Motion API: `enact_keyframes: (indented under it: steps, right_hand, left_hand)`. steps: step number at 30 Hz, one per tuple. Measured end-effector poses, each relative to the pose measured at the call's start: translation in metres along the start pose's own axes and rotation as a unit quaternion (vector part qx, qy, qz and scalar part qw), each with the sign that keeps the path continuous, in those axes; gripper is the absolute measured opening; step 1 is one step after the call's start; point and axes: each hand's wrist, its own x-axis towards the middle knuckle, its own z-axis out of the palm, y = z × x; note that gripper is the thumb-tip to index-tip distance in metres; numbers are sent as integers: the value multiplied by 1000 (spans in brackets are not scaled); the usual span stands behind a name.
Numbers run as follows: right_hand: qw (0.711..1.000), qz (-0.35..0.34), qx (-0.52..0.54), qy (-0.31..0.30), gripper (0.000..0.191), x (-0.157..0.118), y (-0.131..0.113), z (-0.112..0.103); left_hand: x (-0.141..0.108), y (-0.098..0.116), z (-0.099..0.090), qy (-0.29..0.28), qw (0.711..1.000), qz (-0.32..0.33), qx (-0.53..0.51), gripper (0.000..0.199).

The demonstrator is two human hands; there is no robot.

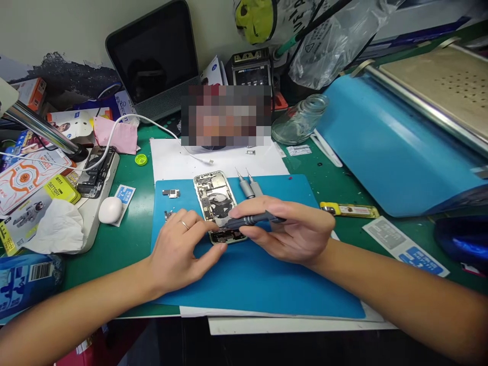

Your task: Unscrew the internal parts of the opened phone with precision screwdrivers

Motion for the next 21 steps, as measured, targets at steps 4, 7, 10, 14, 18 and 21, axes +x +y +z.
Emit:
enact_keyframes:
  steps: [4,7,10,14,18,21]
  right_hand:
    - [1000,-18,-10,1,68,3,-2,2]
    - [1000,-24,-12,-6,68,3,-4,2]
    - [1000,-26,1,-10,69,3,-4,2]
    - [1000,-28,4,-13,70,2,-4,1]
    - [999,-28,1,-16,70,3,-5,1]
    - [999,-26,0,-23,70,3,-5,1]
  left_hand:
    - [-1,0,0,3,1000,-25,8,19]
    - [-1,-1,0,-13,999,-35,18,20]
    - [-1,-2,0,-34,999,-33,21,22]
    - [0,-4,0,-39,999,-20,17,19]
    - [1,-5,0,-36,999,-9,5,16]
    - [1,-5,0,-30,1000,-4,-2,14]
